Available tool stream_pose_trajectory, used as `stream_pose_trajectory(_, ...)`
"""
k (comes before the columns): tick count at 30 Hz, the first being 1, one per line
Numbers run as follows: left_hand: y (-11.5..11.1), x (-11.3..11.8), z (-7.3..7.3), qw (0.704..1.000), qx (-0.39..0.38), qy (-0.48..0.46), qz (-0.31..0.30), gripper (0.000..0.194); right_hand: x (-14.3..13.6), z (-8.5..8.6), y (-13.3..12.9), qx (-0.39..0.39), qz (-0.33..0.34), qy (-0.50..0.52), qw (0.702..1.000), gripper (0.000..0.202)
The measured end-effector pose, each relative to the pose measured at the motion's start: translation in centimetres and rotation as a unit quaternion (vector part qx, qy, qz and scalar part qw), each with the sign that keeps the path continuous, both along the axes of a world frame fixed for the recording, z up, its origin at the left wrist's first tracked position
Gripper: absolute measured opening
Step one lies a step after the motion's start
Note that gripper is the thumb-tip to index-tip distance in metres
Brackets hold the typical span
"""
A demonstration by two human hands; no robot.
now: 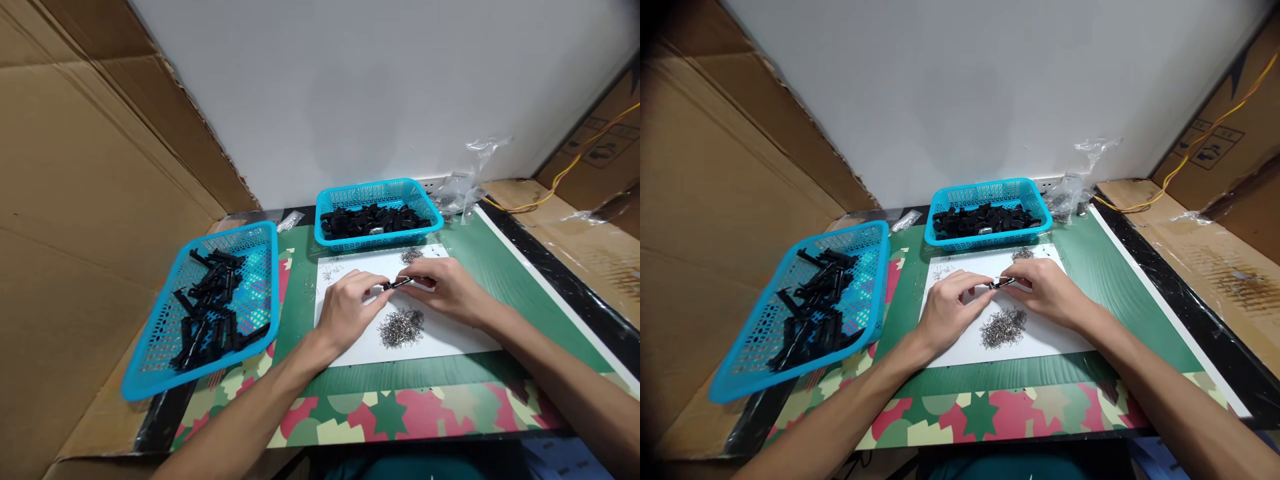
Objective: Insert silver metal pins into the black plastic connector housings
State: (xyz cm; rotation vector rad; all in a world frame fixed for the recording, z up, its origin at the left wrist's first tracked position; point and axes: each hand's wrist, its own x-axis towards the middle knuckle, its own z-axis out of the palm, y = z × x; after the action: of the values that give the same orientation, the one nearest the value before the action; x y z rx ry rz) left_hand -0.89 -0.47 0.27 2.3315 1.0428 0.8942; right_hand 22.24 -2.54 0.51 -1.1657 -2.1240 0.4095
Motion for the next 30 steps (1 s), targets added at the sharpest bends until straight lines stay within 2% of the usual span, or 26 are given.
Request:
stream_pose_trajectory(3, 0.0, 0.1, -0.1, 1.000, 0.001, 0.013, -0.002, 0.015, 0.4, 0.3, 0.1, 0.016, -0.004, -0.034, 0.999, 0.024)
stream_pose_trajectory(7, 0.0, 0.2, -0.2, 1.000, -0.001, 0.030, -0.005, 0.014, 1.4, 0.6, 0.4, 0.107, -0.031, -0.113, 0.987, 0.030)
stream_pose_trajectory(10, 0.0, 0.2, -0.3, 0.999, 0.013, 0.040, -0.012, 0.013, 1.6, 0.8, 0.3, 0.151, -0.071, -0.052, 0.985, 0.023)
stream_pose_trajectory(13, 0.0, 0.3, -0.5, 0.996, 0.055, 0.057, -0.028, 0.014, 0.4, 1.1, -0.1, 0.105, -0.117, 0.108, 0.982, 0.009)
stream_pose_trajectory(15, -0.1, 0.3, -0.5, 0.994, 0.082, 0.069, -0.033, 0.014, -1.0, 1.1, -0.4, 0.015, -0.134, 0.211, 0.968, 0.010)
stream_pose_trajectory(17, -0.1, 0.4, -0.4, 0.992, 0.095, 0.076, -0.036, 0.012, -2.2, 1.0, -0.7, -0.037, -0.125, 0.263, 0.956, 0.016)
stream_pose_trajectory(22, -0.1, 0.4, -0.5, 0.990, 0.097, 0.085, -0.051, 0.011, -3.4, 0.3, -0.7, -0.070, -0.110, 0.276, 0.952, 0.018)
stream_pose_trajectory(30, 0.0, 0.4, -0.9, 0.990, 0.088, 0.090, -0.063, 0.012, -3.3, 0.4, -1.1, -0.015, -0.130, 0.182, 0.975, 0.019)
